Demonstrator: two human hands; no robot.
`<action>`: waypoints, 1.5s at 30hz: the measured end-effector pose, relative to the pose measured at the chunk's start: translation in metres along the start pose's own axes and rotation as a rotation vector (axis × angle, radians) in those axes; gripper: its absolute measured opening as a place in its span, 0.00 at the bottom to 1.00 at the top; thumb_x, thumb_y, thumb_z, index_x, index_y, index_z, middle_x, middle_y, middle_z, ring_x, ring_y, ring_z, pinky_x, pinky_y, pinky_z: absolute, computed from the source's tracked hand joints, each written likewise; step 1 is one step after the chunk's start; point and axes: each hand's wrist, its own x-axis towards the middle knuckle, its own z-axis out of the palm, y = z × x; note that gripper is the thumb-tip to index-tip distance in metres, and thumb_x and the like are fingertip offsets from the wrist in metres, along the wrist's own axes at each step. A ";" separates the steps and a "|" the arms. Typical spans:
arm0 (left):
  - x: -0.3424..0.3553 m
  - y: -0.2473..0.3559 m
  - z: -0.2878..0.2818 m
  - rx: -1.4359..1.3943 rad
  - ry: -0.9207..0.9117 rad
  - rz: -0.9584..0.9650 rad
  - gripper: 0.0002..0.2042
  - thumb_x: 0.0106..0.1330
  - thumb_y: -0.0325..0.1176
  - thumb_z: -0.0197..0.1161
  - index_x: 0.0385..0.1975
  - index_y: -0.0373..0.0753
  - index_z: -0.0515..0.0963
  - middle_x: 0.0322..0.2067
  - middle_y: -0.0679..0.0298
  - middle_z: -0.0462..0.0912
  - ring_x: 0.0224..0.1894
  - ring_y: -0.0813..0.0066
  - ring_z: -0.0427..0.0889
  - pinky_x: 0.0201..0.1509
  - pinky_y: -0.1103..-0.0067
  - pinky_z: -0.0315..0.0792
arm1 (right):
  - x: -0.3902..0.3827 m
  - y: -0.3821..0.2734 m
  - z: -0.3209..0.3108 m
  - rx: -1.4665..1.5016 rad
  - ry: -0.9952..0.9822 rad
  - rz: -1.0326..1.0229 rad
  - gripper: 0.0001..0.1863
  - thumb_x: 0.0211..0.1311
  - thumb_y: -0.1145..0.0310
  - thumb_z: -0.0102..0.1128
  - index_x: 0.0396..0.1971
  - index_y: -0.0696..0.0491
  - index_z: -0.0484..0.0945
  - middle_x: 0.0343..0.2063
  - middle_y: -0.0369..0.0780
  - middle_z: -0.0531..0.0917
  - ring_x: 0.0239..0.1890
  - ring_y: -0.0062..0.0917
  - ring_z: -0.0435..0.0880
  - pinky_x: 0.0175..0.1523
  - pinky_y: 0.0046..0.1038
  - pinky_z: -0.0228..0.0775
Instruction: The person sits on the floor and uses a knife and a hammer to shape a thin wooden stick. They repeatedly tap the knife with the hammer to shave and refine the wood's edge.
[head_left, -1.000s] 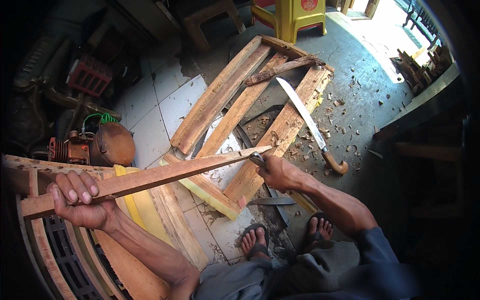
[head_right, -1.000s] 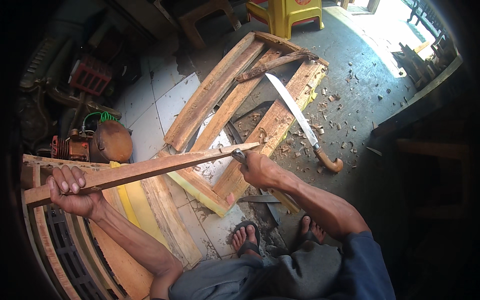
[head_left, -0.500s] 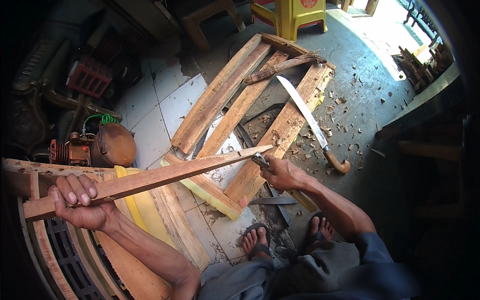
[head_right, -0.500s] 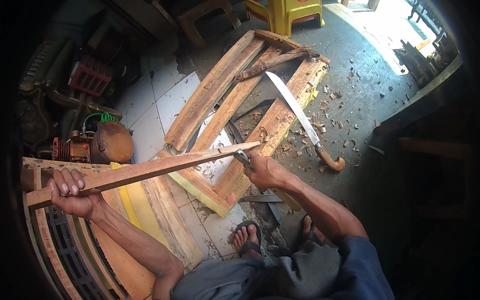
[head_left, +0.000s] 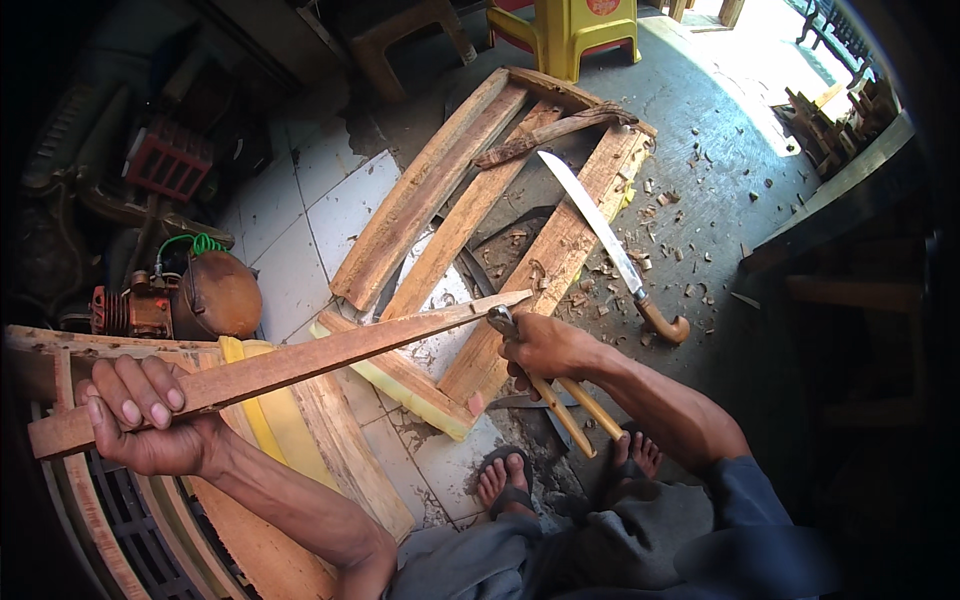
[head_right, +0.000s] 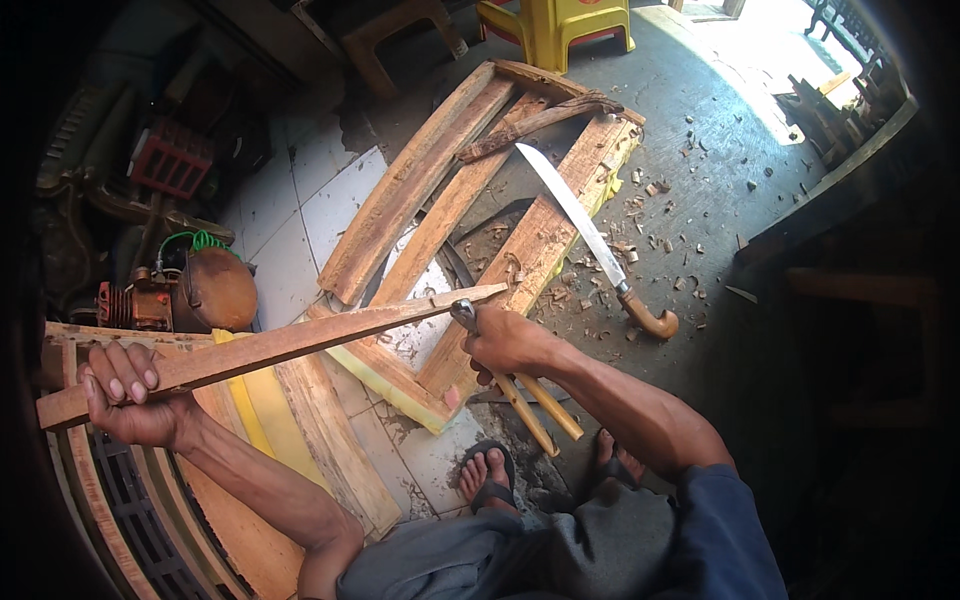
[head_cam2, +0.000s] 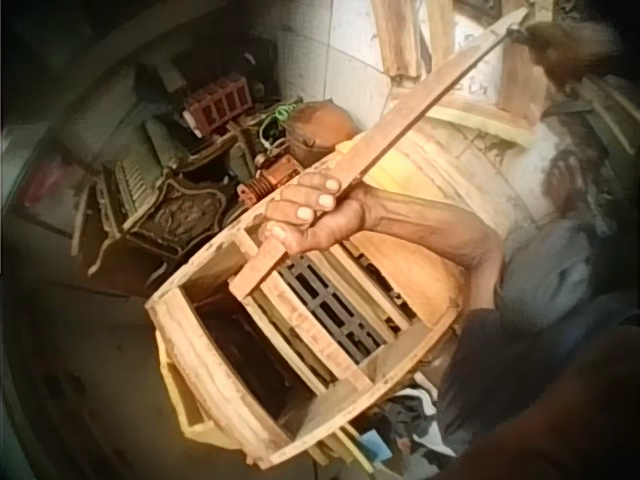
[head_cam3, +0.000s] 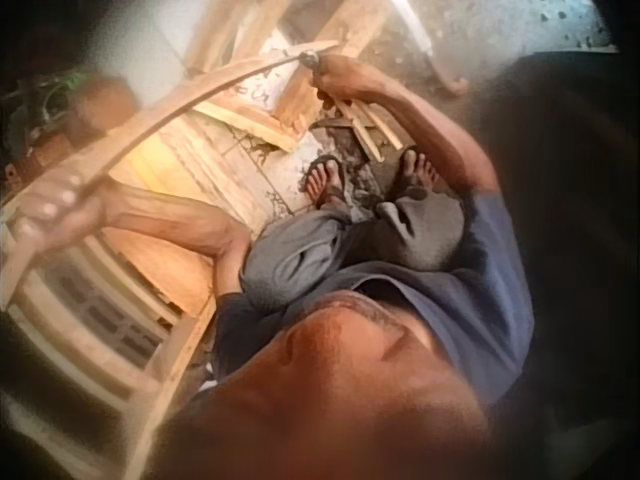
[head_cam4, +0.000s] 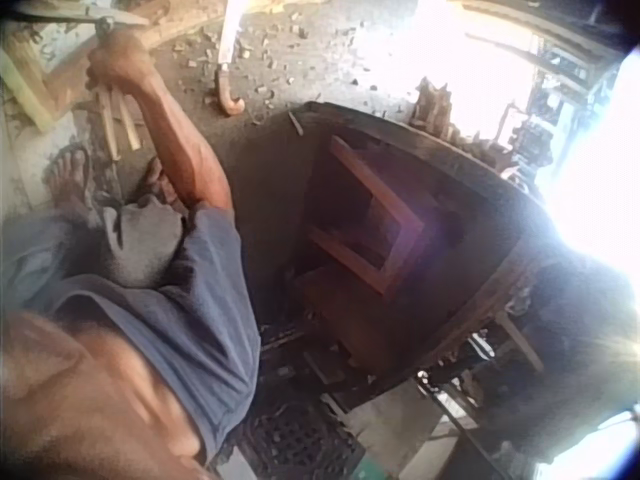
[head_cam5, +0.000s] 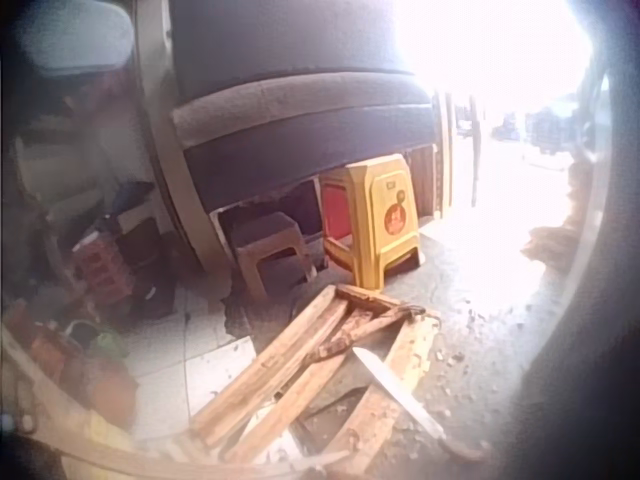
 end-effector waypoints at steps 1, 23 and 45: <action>0.000 -0.001 0.001 0.005 0.009 -0.001 0.17 0.77 0.33 0.50 0.20 0.47 0.63 0.17 0.73 0.64 0.13 0.87 0.62 0.18 0.85 0.67 | -0.002 -0.001 -0.001 0.005 -0.011 0.012 0.11 0.75 0.67 0.51 0.41 0.62 0.71 0.22 0.40 0.84 0.21 0.26 0.86 0.26 0.30 0.76; 0.009 -0.010 -0.060 -0.060 0.060 0.053 0.13 0.63 0.23 0.56 0.19 0.45 0.63 0.16 0.71 0.64 0.12 0.88 0.58 0.22 0.90 0.57 | 0.012 -0.027 -0.010 -0.097 -0.105 0.234 0.22 0.78 0.57 0.53 0.33 0.63 0.75 0.14 0.38 0.79 0.16 0.23 0.82 0.27 0.32 0.72; 0.023 -0.024 -0.036 -0.009 -0.003 -0.137 0.15 0.76 0.34 0.49 0.21 0.47 0.64 0.17 0.71 0.63 0.16 0.83 0.60 0.23 0.86 0.65 | -0.016 0.064 -0.005 -0.432 0.047 0.009 0.24 0.66 0.66 0.58 0.58 0.59 0.67 0.29 0.50 0.84 0.35 0.40 0.87 0.42 0.43 0.79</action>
